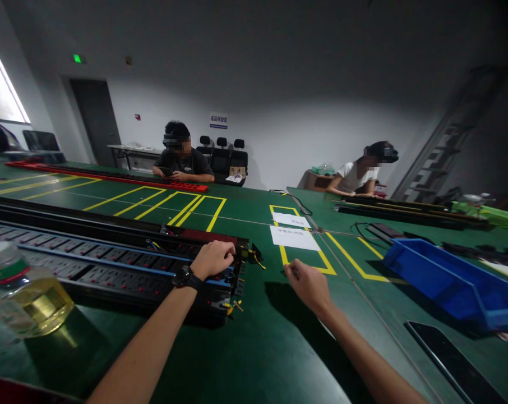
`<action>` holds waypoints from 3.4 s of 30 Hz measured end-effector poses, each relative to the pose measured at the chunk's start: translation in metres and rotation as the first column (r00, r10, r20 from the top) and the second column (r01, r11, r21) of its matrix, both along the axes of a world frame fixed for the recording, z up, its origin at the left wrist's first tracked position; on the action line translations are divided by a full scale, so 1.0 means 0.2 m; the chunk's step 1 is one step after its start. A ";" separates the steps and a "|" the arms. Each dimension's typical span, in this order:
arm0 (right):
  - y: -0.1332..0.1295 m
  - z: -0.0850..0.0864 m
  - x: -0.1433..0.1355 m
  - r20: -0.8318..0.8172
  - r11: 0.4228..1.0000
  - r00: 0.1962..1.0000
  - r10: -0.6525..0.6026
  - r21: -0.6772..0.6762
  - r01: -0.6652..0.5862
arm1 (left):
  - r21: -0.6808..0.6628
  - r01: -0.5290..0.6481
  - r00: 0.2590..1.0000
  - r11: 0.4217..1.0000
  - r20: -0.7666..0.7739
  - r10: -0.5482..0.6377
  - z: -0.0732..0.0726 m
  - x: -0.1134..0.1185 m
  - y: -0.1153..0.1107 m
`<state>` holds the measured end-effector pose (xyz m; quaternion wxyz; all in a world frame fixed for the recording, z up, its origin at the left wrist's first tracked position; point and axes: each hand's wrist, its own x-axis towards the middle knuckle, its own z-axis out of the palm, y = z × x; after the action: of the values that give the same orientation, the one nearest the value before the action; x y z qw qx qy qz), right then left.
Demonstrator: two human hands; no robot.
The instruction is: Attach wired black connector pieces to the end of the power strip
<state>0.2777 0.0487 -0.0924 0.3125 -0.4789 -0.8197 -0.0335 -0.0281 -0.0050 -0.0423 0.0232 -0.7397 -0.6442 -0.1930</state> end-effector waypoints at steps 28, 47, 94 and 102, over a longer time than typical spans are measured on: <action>-0.43 -0.08 -0.33 0.214 0.821 0.808 0.550 0.039 -0.569 | -0.001 -0.019 1.000 1.000 0.000 0.019 0.01 0.02 -0.02; -0.47 0.02 -0.36 0.105 0.780 0.784 0.611 -0.246 -0.575 | -0.007 -0.025 1.000 1.000 -0.006 0.025 0.02 0.03 -0.03; -0.09 -0.03 -0.14 0.206 0.960 0.974 -0.094 -0.242 0.144 | 0.004 -0.009 1.000 1.000 0.001 0.009 -0.01 -0.01 0.00; -0.17 -0.03 -0.20 0.320 0.962 0.945 0.064 -0.271 0.027 | 0.003 -0.013 1.000 1.000 0.007 0.013 -0.01 -0.01 0.00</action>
<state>0.2376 0.0143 -0.0982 0.1047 -0.4973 -0.8612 0.0034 -0.0295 -0.0046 -0.0433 0.0235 -0.7348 -0.6488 -0.1965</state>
